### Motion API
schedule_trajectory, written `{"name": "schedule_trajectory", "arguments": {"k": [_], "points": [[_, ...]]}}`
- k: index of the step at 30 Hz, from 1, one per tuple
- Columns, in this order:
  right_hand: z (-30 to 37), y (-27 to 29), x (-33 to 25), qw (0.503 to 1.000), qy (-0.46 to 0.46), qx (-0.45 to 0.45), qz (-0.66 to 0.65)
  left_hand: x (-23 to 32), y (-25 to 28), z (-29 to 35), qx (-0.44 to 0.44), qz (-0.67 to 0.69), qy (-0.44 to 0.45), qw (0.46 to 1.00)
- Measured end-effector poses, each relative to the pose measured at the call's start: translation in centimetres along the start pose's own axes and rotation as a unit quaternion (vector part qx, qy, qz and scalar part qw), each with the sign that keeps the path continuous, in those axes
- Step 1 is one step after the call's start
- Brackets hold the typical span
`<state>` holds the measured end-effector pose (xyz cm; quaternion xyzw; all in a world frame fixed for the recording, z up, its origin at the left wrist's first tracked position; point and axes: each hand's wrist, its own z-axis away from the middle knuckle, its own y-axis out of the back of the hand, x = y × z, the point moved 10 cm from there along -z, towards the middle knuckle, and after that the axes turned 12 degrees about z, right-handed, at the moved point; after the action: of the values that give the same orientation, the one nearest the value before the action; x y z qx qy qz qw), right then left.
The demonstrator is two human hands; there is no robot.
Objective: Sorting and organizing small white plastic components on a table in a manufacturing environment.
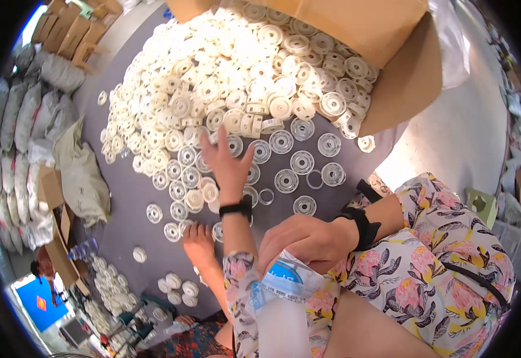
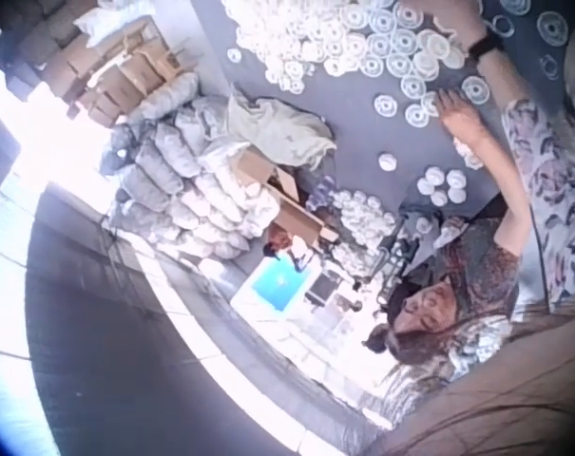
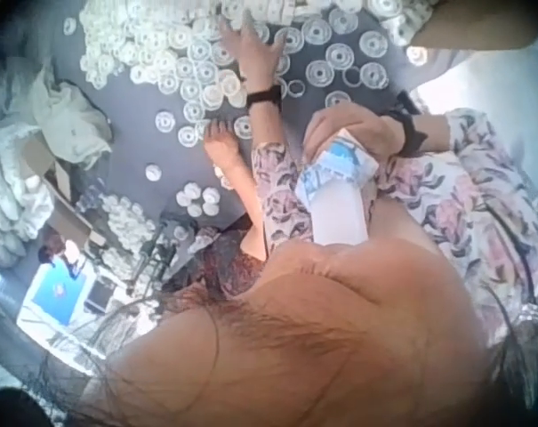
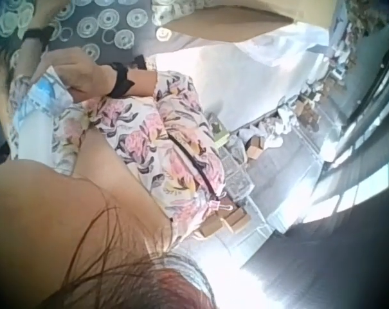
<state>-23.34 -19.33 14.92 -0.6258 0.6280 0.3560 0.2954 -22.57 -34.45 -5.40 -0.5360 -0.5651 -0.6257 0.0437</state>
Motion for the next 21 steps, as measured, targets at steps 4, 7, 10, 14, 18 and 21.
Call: {"name": "schedule_trajectory", "arguments": {"k": [4, 7, 10, 14, 18, 21], "points": [[-1.2, -1.5, 0.7, 0.998, -0.006, 0.015, 0.054, 0.3, -5.5, -7.7, -0.054, -0.037, -0.067, 0.996], [0.9, 2.0, 0.0, 0.988, -0.044, 0.06, 0.132, 3.0, -15.4, -10.0, -0.155, -0.041, -0.086, 0.983], [2.9, 4.9, -0.6, 0.973, -0.068, 0.099, 0.195, 3.8, -17.2, -9.4, -0.182, 0.018, -0.152, 0.971], [2.8, 7.1, -0.2, 0.972, -0.042, 0.154, 0.173, -0.6, -10.6, -7.4, -0.235, -0.116, -0.141, 0.955], [3.1, 11.1, 0.6, 0.974, -0.024, 0.189, 0.122, -4.8, -4.3, -4.3, -0.272, -0.171, -0.121, 0.939], [2.4, 15.5, 1.4, 0.973, -0.02, 0.202, 0.111, -4.7, -1.5, -5.7, -0.302, -0.176, -0.068, 0.934]]}}
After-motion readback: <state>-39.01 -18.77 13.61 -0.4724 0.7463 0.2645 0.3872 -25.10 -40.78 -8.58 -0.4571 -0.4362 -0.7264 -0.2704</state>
